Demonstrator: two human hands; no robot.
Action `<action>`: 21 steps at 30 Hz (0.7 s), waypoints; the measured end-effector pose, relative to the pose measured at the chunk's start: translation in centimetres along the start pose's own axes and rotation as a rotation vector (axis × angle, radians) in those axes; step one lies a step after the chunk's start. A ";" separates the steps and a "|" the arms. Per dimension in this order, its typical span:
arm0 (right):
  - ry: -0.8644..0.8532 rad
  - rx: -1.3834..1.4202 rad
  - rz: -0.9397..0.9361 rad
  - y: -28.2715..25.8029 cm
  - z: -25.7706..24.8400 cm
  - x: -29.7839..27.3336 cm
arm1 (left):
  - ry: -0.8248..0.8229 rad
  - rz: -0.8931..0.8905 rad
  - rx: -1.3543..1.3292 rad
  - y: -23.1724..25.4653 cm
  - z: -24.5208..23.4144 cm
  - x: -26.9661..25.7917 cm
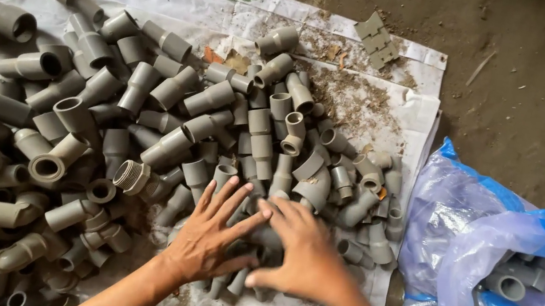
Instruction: The person sits on the floor and wipes gray plastic pipe fittings with a cloth. They pick up fittings one by one, wipe them, and place them into a separate pile. The person occasionally sorts through the pile to select the next fitting to clean.
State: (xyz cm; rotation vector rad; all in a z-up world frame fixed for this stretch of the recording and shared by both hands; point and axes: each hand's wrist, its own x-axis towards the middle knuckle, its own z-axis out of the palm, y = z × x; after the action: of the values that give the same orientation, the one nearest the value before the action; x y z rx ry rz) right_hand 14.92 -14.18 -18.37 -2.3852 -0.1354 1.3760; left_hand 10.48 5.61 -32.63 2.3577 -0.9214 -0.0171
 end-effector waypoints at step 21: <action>1.238 -0.081 -0.538 5.4 1.3 10.5 | 0.207 -0.849 -1.048 1.1 -2.0 1.8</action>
State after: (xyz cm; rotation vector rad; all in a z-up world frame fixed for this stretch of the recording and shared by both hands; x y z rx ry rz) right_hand 18.66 -16.01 -29.53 -2.5326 -0.4264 -0.4147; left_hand 11.62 4.96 -30.06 1.5203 0.2471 -0.4601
